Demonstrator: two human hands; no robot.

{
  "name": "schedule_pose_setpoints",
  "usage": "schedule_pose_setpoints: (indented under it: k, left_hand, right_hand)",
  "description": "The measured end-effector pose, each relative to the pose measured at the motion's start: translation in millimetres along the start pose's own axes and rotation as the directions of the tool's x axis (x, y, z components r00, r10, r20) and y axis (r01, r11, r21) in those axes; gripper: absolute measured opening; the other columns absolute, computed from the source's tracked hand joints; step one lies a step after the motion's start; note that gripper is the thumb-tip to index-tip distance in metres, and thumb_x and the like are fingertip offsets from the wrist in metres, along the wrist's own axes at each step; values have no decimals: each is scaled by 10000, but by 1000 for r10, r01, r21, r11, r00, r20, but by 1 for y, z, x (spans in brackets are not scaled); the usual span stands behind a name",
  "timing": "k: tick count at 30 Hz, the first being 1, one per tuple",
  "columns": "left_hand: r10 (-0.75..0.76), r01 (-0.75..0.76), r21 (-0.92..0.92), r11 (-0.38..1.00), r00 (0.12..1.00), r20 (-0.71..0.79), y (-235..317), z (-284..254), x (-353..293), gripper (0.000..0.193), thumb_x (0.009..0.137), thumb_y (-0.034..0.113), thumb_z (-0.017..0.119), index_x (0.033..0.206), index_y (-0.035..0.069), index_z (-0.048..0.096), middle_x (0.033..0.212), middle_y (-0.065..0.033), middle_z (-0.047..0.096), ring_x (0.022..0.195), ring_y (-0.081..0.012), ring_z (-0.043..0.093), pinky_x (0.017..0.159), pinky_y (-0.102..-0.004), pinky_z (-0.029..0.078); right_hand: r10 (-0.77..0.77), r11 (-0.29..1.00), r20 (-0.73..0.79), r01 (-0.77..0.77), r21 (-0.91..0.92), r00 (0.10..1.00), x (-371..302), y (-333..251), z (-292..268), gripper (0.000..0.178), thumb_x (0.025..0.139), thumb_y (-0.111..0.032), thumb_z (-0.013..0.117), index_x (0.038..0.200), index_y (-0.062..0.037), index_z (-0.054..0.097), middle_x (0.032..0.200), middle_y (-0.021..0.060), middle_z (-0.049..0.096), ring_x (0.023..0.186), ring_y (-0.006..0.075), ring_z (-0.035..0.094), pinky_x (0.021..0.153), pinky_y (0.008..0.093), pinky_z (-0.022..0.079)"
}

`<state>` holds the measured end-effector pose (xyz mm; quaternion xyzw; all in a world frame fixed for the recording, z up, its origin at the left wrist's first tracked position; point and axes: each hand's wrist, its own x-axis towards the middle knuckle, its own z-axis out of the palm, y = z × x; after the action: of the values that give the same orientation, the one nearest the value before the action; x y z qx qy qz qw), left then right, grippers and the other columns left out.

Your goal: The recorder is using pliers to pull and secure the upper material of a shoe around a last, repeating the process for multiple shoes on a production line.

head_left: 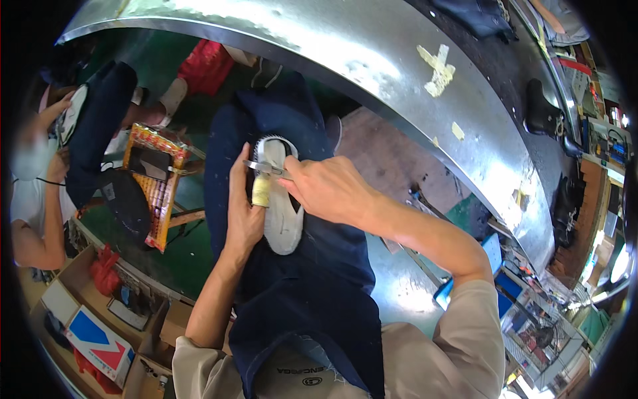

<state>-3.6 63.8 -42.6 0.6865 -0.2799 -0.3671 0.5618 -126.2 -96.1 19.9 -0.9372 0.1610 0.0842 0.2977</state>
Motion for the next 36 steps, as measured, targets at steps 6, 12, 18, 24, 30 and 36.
schedule_pose_setpoints:
  k: [6,12,18,24,30,36]
  left_hand:
    - [-118,122,-224,967,993,33,-5,-13,1,895,869,48,766,1624,95,289,1494,-154,500,1356,-261,521,1154,-388,412]
    - [199,-325,156,933,825,529,99,-50,20,778,831,161,815,1533,62,496,1569,-191,478,1459,-331,456,1216,-456,344]
    - [-45,-432,700,569,833,551,106,-60,-33,645,834,326,817,1413,112,632,1542,-181,500,1417,-373,488,1135,-483,448]
    - [-338,237,400,885,919,202,59,-140,-69,876,682,247,975,1426,62,550,1302,-85,683,1186,-192,646,1031,-352,489]
    - [-270,-58,-690,721,894,-357,16,-72,-9,482,991,266,685,1400,60,535,1197,-121,707,1067,-204,705,943,-363,575]
    - [-205,218,-252,943,976,77,40,-17,67,312,1040,216,600,1310,61,603,1104,-51,708,917,-147,712,814,-288,576]
  right_hand:
    - [-4,672,306,-224,706,952,-40,-53,-80,322,1059,-298,535,1186,-3,548,755,240,666,748,467,676,640,535,502]
    - [-408,432,160,36,901,899,-63,-125,-126,221,1005,-131,635,953,63,544,551,134,588,439,277,614,401,394,477]
    - [-243,535,11,125,835,970,-16,-94,-136,263,1028,-207,583,963,47,597,726,220,677,635,360,709,567,425,552]
    - [78,902,-159,-2,432,984,-13,12,-49,272,971,-335,683,1017,-67,698,919,136,710,882,384,682,749,446,528]
    - [431,447,38,-250,859,902,-32,-6,22,270,1014,-248,646,1129,-12,709,868,125,713,750,239,726,701,331,534]
    - [467,363,84,-278,890,880,-66,1,38,292,1075,-222,577,1252,2,641,905,46,688,682,110,651,639,245,494]
